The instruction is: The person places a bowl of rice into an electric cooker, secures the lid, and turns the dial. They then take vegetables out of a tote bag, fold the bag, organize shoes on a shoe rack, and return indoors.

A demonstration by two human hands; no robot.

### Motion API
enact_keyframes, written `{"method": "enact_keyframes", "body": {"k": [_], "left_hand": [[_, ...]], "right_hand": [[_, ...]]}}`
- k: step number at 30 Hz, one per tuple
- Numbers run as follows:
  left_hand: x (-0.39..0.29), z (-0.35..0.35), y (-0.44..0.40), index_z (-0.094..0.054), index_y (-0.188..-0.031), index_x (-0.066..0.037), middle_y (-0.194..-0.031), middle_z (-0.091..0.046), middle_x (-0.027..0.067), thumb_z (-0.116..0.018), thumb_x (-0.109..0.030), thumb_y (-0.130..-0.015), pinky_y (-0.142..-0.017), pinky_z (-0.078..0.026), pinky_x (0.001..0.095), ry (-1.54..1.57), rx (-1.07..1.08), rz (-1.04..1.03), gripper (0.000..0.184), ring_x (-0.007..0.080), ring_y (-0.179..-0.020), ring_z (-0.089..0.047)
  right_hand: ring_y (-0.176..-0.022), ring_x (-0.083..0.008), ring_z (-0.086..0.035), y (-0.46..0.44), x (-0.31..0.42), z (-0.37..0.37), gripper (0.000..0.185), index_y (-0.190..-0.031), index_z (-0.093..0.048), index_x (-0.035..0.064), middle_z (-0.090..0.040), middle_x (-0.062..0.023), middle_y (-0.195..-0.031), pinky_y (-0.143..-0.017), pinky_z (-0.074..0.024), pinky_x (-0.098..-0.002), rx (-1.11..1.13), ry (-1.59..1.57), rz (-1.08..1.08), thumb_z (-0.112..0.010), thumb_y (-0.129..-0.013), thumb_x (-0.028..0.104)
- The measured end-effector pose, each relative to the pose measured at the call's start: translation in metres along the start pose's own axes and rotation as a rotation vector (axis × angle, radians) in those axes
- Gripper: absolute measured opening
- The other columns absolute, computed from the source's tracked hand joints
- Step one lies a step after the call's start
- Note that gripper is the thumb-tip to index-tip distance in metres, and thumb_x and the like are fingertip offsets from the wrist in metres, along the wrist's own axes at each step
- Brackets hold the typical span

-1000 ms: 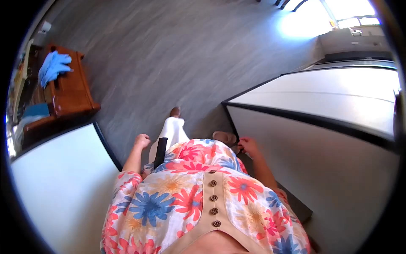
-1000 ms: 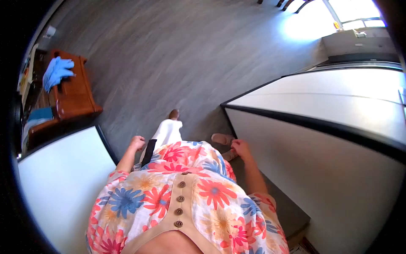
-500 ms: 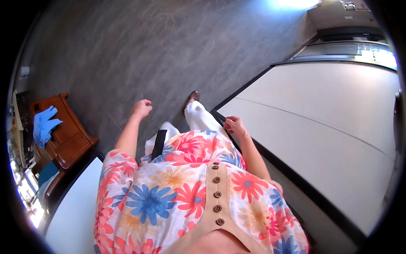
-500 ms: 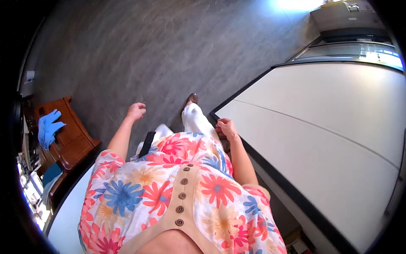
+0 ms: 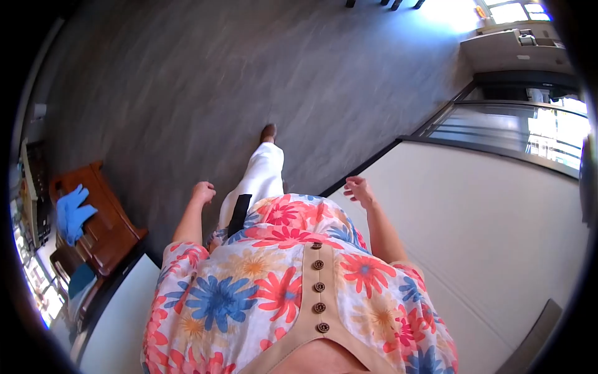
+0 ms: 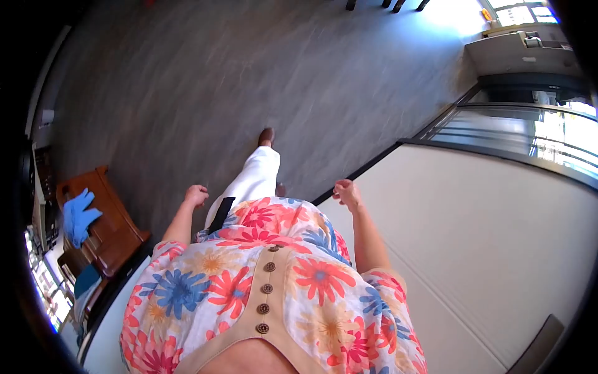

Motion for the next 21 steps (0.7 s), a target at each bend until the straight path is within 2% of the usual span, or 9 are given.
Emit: {"method": "enact_keyframes", "body": {"k": [1,4,6,8,11,16,21], "left_hand": [[-0.015,0.009,-0.013,-0.061,-0.095,-0.01,-0.073,-0.063,0.0076,-0.057,-0.011,-0.067,-0.048,-0.048,0.0291,-0.007,-0.015,-0.01,0.028,0.0151,-0.051,-0.059],[-0.072,0.039,-0.036,-0.061,-0.095,-0.011,-0.076,-0.063,0.0076,-0.058,-0.013,-0.067,-0.053,-0.048,0.0295,-0.039,0.002,0.005,0.029,0.016,-0.054,-0.06],[-0.133,0.062,-0.056,-0.061,-0.097,-0.012,-0.078,-0.064,0.0076,-0.057,-0.014,-0.067,-0.058,-0.048,0.0298,-0.186,-0.091,-0.264,0.03,0.0169,-0.058,-0.06],[-0.179,0.078,-0.076,-0.06,-0.097,-0.01,-0.08,-0.064,0.0074,-0.056,-0.016,-0.067,-0.063,-0.048,0.0298,-0.083,-0.149,-0.39,0.032,0.0177,-0.061,-0.061],[-0.239,0.096,-0.05,-0.06,-0.097,-0.008,-0.077,-0.063,0.0085,-0.056,-0.015,-0.067,-0.06,-0.048,0.0288,0.149,-0.103,-0.326,0.031,0.0172,-0.057,-0.06],[-0.22,0.071,-0.039,-0.06,-0.097,-0.006,-0.073,-0.062,0.0095,-0.057,-0.014,-0.066,-0.054,-0.047,0.0285,0.291,-0.108,-0.249,0.031,0.0159,-0.053,-0.058],[-0.157,0.015,-0.028,-0.061,-0.096,-0.008,-0.073,-0.063,0.009,-0.058,-0.014,-0.065,-0.054,-0.048,0.029,0.174,-0.049,-0.065,0.032,0.0162,-0.055,-0.059]], "right_hand": [[-0.073,-0.0168,-0.061,-0.006,0.01,0.007,0.03,-0.107,-0.051,0.0047,-0.059,-0.0065,-0.086,-0.054,-0.0461,-0.0283,-0.001,-0.014,0.0,-0.047,-0.084,0.022],[-0.074,-0.017,-0.061,-0.012,0.019,0.032,0.03,-0.108,-0.051,0.0047,-0.059,-0.0066,-0.087,-0.054,-0.0464,-0.028,-0.022,-0.039,-0.039,-0.047,-0.084,0.023],[-0.074,-0.017,-0.061,-0.031,0.043,0.054,0.03,-0.107,-0.051,0.0046,-0.059,-0.0066,-0.088,-0.054,-0.0466,-0.0279,-0.051,-0.085,-0.028,-0.047,-0.084,0.023],[-0.074,-0.017,-0.061,-0.03,0.059,0.069,0.03,-0.107,-0.051,0.0044,-0.059,-0.0065,-0.088,-0.054,-0.0466,-0.0278,-0.074,-0.16,-0.033,-0.047,-0.084,0.022],[-0.074,-0.017,-0.061,-0.04,0.072,0.077,0.029,-0.107,-0.051,0.0042,-0.059,-0.0065,-0.088,-0.054,-0.0465,-0.0279,-0.02,-0.116,-0.064,-0.047,-0.084,0.022],[-0.07,-0.0169,-0.061,-0.071,0.101,0.098,0.027,-0.106,-0.051,0.0042,-0.06,-0.0072,-0.086,-0.052,-0.0466,-0.0287,0.072,0.084,-0.049,-0.047,-0.085,0.02],[-0.07,-0.0172,-0.062,-0.099,0.153,0.141,0.025,-0.102,-0.054,0.0055,-0.061,-0.0072,-0.085,-0.051,-0.0469,-0.0286,0.036,0.114,0.065,-0.048,-0.083,0.02]]}}
Point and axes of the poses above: each hand's wrist, its own y-axis away from the middle knuckle, its own z-axis out of the back of the hand, x = y × z, the point moved 8 cm from there along -y, towards the middle knuckle
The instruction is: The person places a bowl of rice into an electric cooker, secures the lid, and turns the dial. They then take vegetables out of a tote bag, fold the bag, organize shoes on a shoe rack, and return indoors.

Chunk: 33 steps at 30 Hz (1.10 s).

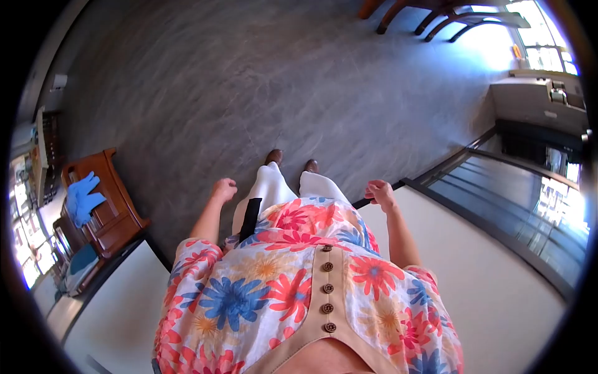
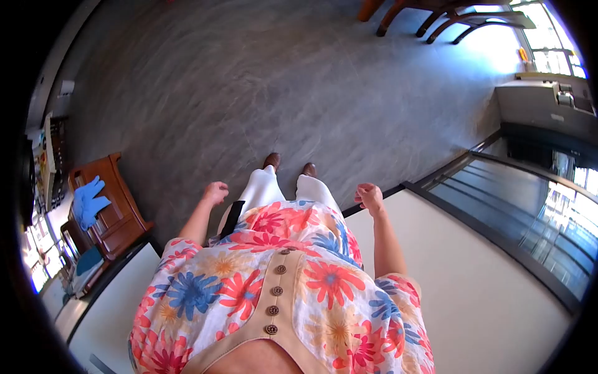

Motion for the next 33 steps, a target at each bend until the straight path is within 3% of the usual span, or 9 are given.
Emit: {"method": "enact_keyframes", "body": {"k": [6,16,23,29,33], "left_hand": [[0.021,-0.004,0.031,-0.062,-0.094,-0.009,-0.077,-0.064,0.009,-0.058,-0.017,-0.064,-0.063,-0.048,0.0288,0.041,-0.064,0.103,0.032,0.0167,-0.062,-0.061],[0.027,-0.003,0.06,-0.061,-0.097,-0.01,-0.077,-0.064,0.0085,-0.056,-0.016,-0.066,-0.062,-0.049,0.029,0.136,-0.033,0.19,0.032,0.0161,-0.057,-0.06],[0.056,0.013,0.034,-0.059,-0.097,-0.008,-0.073,-0.062,0.0073,-0.056,-0.013,-0.068,-0.047,-0.046,0.028,0.085,0.005,0.197,0.029,0.0148,-0.051,-0.057],[-0.018,0.048,0.001,-0.057,-0.098,-0.007,-0.07,-0.059,0.0059,-0.056,-0.009,-0.07,-0.039,-0.042,0.0247,0.119,0.034,0.086,0.028,0.0121,-0.049,-0.054],[-0.063,0.052,-0.03,-0.059,-0.096,-0.006,-0.069,-0.061,0.008,-0.057,-0.011,-0.067,-0.048,-0.046,0.0286,0.036,0.049,-0.052,0.03,0.015,-0.05,-0.056]], "right_hand": [[-0.07,-0.0168,-0.062,-0.027,0.024,0.006,0.024,-0.1,-0.056,0.0079,-0.061,-0.0054,-0.084,-0.051,-0.0466,-0.0284,0.019,0.077,0.035,-0.049,-0.082,0.022],[-0.068,-0.0163,-0.061,-0.042,0.043,-0.035,0.026,-0.097,-0.056,0.0084,-0.06,-0.0037,-0.081,-0.05,-0.0447,-0.0286,0.154,0.146,0.043,-0.051,-0.08,0.027],[-0.071,-0.0171,-0.062,-0.02,0.053,-0.041,0.027,-0.1,-0.055,0.0067,-0.06,-0.0053,-0.086,-0.054,-0.0458,-0.0299,0.111,0.12,0.052,-0.049,-0.081,0.025],[-0.072,-0.017,-0.062,-0.006,0.034,-0.045,0.027,-0.104,-0.054,0.0045,-0.061,-0.0063,-0.088,-0.053,-0.0465,-0.0285,0.067,0.008,0.007,-0.049,-0.082,0.019],[-0.071,-0.0169,-0.062,0.008,0.009,-0.039,0.027,-0.105,-0.053,0.0039,-0.061,-0.0067,-0.087,-0.051,-0.0467,-0.0277,-0.021,-0.061,-0.062,-0.049,-0.083,0.018]]}}
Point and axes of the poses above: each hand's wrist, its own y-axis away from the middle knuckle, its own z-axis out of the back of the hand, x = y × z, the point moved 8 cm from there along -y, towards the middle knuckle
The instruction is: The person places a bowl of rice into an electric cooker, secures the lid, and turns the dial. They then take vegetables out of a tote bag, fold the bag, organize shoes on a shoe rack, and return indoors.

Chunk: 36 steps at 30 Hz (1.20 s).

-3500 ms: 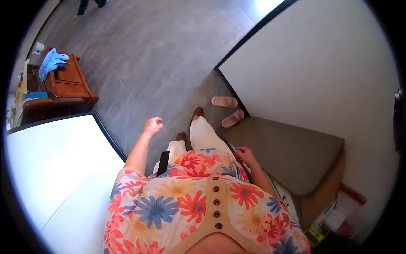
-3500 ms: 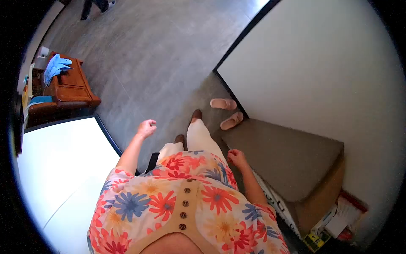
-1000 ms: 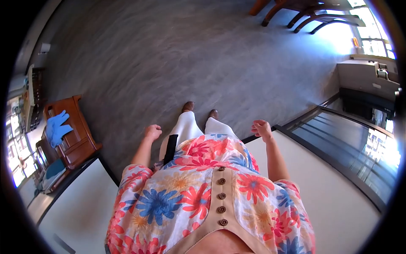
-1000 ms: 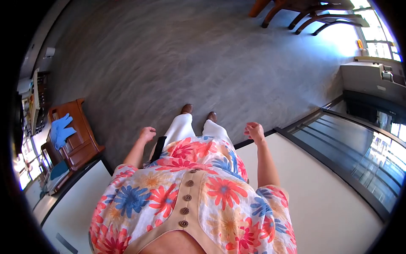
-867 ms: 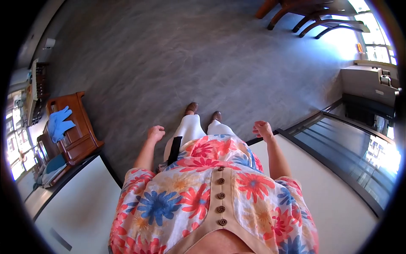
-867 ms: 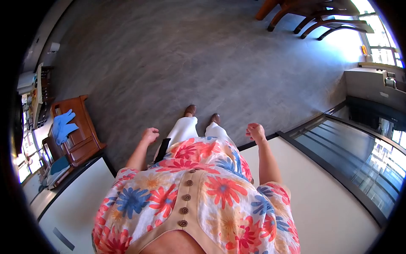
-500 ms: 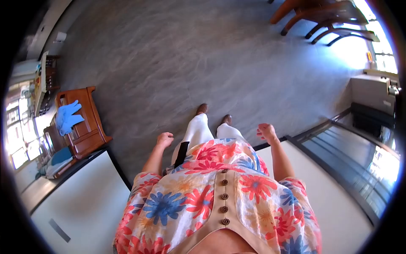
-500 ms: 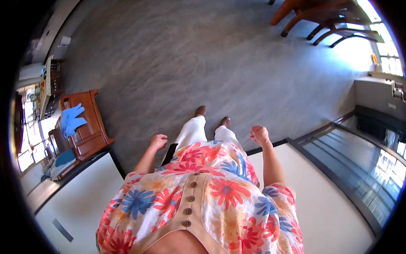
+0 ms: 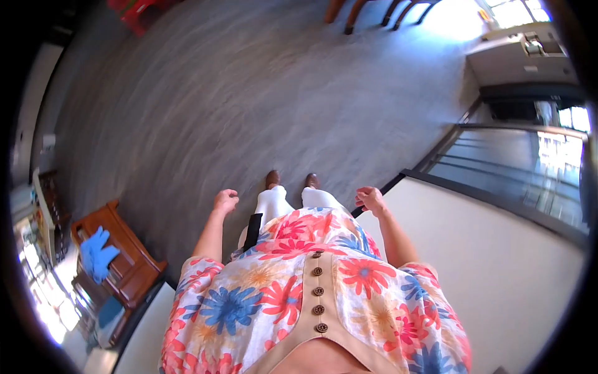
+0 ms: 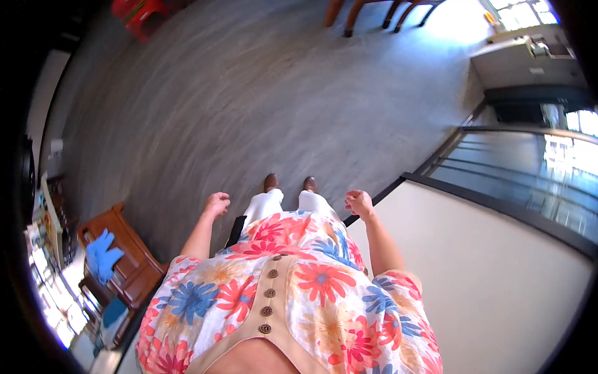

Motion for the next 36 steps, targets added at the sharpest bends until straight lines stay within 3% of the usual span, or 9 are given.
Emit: {"method": "enact_keyframes", "body": {"k": [4,10,11,14,17,23,27,30,36], "left_hand": [[-0.031,-0.012,-0.034,-0.059,-0.097,-0.005,-0.071,-0.061,0.0082,-0.057,-0.01,-0.066,-0.045,-0.045,0.0276,-0.144,0.069,-0.117,0.031,0.0145,-0.05,-0.056],[-0.082,-0.031,-0.051,-0.059,-0.097,-0.005,-0.069,-0.06,0.0074,-0.057,-0.008,-0.066,-0.043,-0.045,0.0272,-0.328,0.073,-0.103,0.032,0.0142,-0.048,-0.056],[-0.094,-0.037,-0.054,-0.059,-0.097,-0.005,-0.069,-0.06,0.0072,-0.057,-0.008,-0.065,-0.043,-0.046,0.0273,-0.355,0.065,-0.103,0.032,0.0143,-0.048,-0.056],[-0.148,-0.053,-0.044,-0.061,-0.093,-0.007,-0.074,-0.063,0.0108,-0.058,-0.009,-0.064,-0.057,-0.05,0.03,-0.37,0.016,-0.053,0.03,0.0185,-0.058,-0.06],[-0.201,-0.09,-0.039,-0.06,-0.097,-0.007,-0.069,-0.061,0.007,-0.057,-0.008,-0.064,-0.044,-0.047,0.0271,-0.403,0.036,-0.018,0.033,0.0148,-0.05,-0.056],[-0.32,-0.191,-0.028,-0.062,-0.095,-0.009,-0.077,-0.063,0.0099,-0.059,-0.013,-0.063,-0.06,-0.05,0.0285,-0.356,0.119,-0.216,0.032,0.017,-0.058,-0.06],[-0.367,-0.218,-0.05,-0.06,-0.097,-0.006,-0.075,-0.062,0.0083,-0.058,-0.009,-0.064,-0.05,-0.049,0.0261,-0.584,0.052,-0.513,0.033,0.0142,-0.056,-0.059],[-0.38,-0.214,-0.057,-0.062,-0.094,-0.009,-0.081,-0.063,0.0102,-0.059,-0.015,-0.063,-0.063,-0.05,0.0288,-0.468,0.129,-0.181,0.031,0.018,-0.066,-0.062],[-0.464,-0.231,-0.096,-0.062,-0.093,-0.009,-0.076,-0.063,0.0078,-0.061,-0.012,-0.066,-0.054,-0.05,0.0296,-0.603,0.154,-0.084,0.027,0.0177,-0.054,-0.06]], "right_hand": [[-0.064,-0.0142,-0.061,0.015,-0.026,0.011,0.026,-0.099,-0.056,0.0028,-0.061,-0.0055,-0.081,-0.046,-0.0454,-0.026,-0.056,-0.188,-0.008,-0.05,-0.079,0.018],[-0.072,-0.016,-0.061,0.012,-0.081,0.04,0.027,-0.105,-0.053,0.0039,-0.06,-0.0071,-0.086,-0.05,-0.046,-0.0267,-0.074,-0.297,-0.135,-0.048,-0.082,0.018],[-0.064,-0.0126,-0.06,0.005,-0.095,0.049,0.025,-0.099,-0.056,0.004,-0.061,-0.005,-0.08,-0.045,-0.0441,-0.0255,-0.118,-0.339,-0.131,-0.049,-0.08,0.019],[-0.064,-0.0126,-0.06,-0.013,-0.117,0.088,0.025,-0.098,-0.056,0.004,-0.061,-0.0048,-0.08,-0.045,-0.044,-0.0254,-0.125,-0.341,-0.129,-0.049,-0.08,0.019],[-0.071,-0.0155,-0.061,-0.021,-0.124,0.144,0.028,-0.104,-0.053,0.0032,-0.06,-0.0068,-0.085,-0.05,-0.046,-0.0263,-0.12,-0.345,-0.133,-0.048,-0.082,0.019],[-0.066,-0.0144,-0.06,-0.037,-0.147,0.267,0.025,-0.1,-0.054,0.0048,-0.06,-0.0061,-0.082,-0.049,-0.045,-0.0263,-0.232,-0.464,-0.14,-0.048,-0.08,0.019],[-0.065,-0.0142,-0.06,-0.061,-0.147,0.312,0.023,-0.099,-0.054,0.0054,-0.06,-0.0053,-0.082,-0.048,-0.0448,-0.0267,-0.244,-0.491,-0.149,-0.048,-0.08,0.018],[-0.065,-0.0141,-0.06,-0.075,-0.139,0.319,0.023,-0.1,-0.054,0.0053,-0.06,-0.0053,-0.082,-0.048,-0.0448,-0.0259,-0.202,-0.524,-0.154,-0.048,-0.08,0.018],[-0.067,-0.0146,-0.061,-0.111,-0.132,0.374,0.025,-0.101,-0.053,0.0043,-0.06,-0.0058,-0.085,-0.047,-0.0443,-0.0258,-0.196,-0.563,-0.211,-0.049,-0.079,0.017]]}}
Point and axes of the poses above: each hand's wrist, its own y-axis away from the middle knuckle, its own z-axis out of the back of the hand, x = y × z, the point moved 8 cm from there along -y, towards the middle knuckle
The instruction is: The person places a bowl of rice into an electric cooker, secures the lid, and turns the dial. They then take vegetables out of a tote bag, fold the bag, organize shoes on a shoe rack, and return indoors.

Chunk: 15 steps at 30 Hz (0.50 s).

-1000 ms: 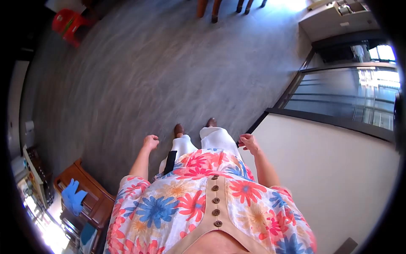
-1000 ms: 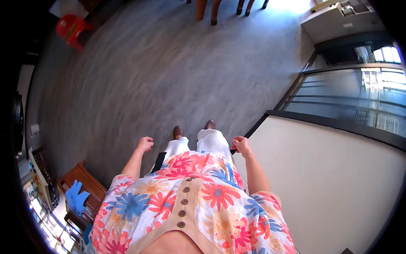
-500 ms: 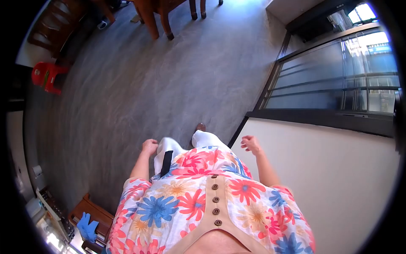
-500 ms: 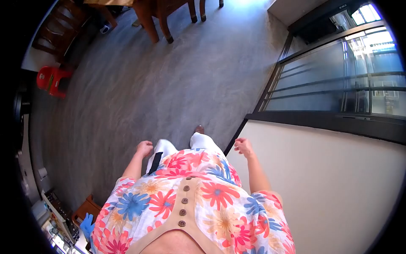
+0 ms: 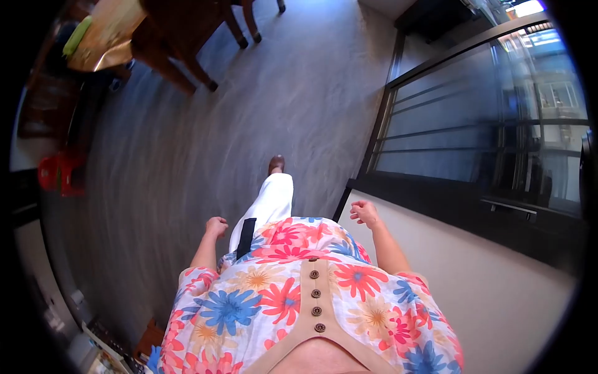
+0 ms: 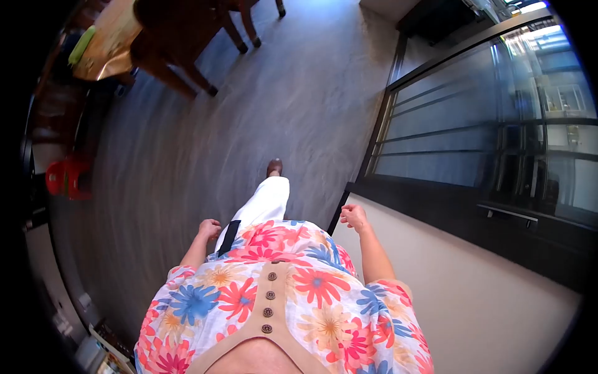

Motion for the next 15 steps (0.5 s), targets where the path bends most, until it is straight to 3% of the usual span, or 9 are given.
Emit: {"method": "enact_keyframes", "body": {"k": [2,3,6,8,10,15], "left_hand": [[-0.038,0.009,-0.019,-0.062,-0.093,-0.01,-0.077,-0.063,0.0076,-0.061,-0.012,-0.067,-0.052,-0.05,0.0294,-0.042,0.007,-0.015,0.027,0.0176,-0.051,-0.06],[-0.066,0.019,-0.021,-0.062,-0.092,-0.01,-0.08,-0.063,0.0085,-0.061,-0.012,-0.065,-0.06,-0.051,0.0305,-0.019,0.019,0.016,0.028,0.0195,-0.062,-0.062],[-0.156,0.044,-0.067,-0.063,-0.091,-0.009,-0.084,-0.063,0.0097,-0.061,-0.012,-0.063,-0.069,-0.049,0.0313,-0.122,-0.045,-0.257,0.029,0.0213,-0.075,-0.062],[-0.228,0.079,-0.061,-0.063,-0.09,-0.008,-0.087,-0.063,0.0107,-0.06,-0.012,-0.062,-0.076,-0.046,0.0319,-0.119,-0.044,-0.245,0.029,0.0227,-0.086,-0.059],[-0.3,0.097,-0.077,-0.062,-0.092,-0.007,-0.081,-0.063,0.0106,-0.059,-0.012,-0.063,-0.069,-0.048,0.0305,-0.179,-0.086,-0.356,0.029,0.0205,-0.075,-0.061],[-0.451,0.103,-0.09,-0.061,-0.093,-0.005,-0.071,-0.061,0.0093,-0.058,-0.01,-0.065,-0.058,-0.047,0.0281,-0.112,-0.036,-0.409,0.029,0.0154,-0.057,-0.058]], "right_hand": [[-0.067,-0.0148,-0.061,-0.008,0.01,0.026,0.025,-0.101,-0.053,0.0044,-0.06,-0.0061,-0.085,-0.046,-0.0443,-0.0259,-0.026,-0.021,-0.028,-0.049,-0.079,0.016],[-0.067,-0.0149,-0.061,-0.009,0.022,0.037,0.024,-0.1,-0.053,0.0045,-0.06,-0.006,-0.084,-0.047,-0.0448,-0.0262,-0.039,-0.032,-0.038,-0.049,-0.079,0.016],[-0.067,-0.0145,-0.061,-0.014,0.051,0.067,0.024,-0.099,-0.054,0.0047,-0.06,-0.0059,-0.082,-0.048,-0.0453,-0.0263,-0.107,-0.162,-0.049,-0.05,-0.079,0.017],[-0.067,-0.0144,-0.061,-0.019,0.063,0.071,0.024,-0.099,-0.054,0.0048,-0.06,-0.006,-0.082,-0.048,-0.0455,-0.0261,-0.119,-0.241,-0.073,-0.05,-0.079,0.017],[-0.067,-0.0137,-0.06,-0.026,0.074,0.078,0.024,-0.098,-0.054,0.0048,-0.06,-0.0053,-0.081,-0.049,-0.0456,-0.0257,-0.11,-0.312,-0.086,-0.05,-0.079,0.018],[-0.063,-0.0122,-0.057,-0.066,0.075,0.111,0.022,-0.095,-0.056,0.0049,-0.06,-0.0043,-0.08,-0.047,-0.0447,-0.0249,-0.084,-0.234,-0.208,-0.052,-0.077,0.017]]}}
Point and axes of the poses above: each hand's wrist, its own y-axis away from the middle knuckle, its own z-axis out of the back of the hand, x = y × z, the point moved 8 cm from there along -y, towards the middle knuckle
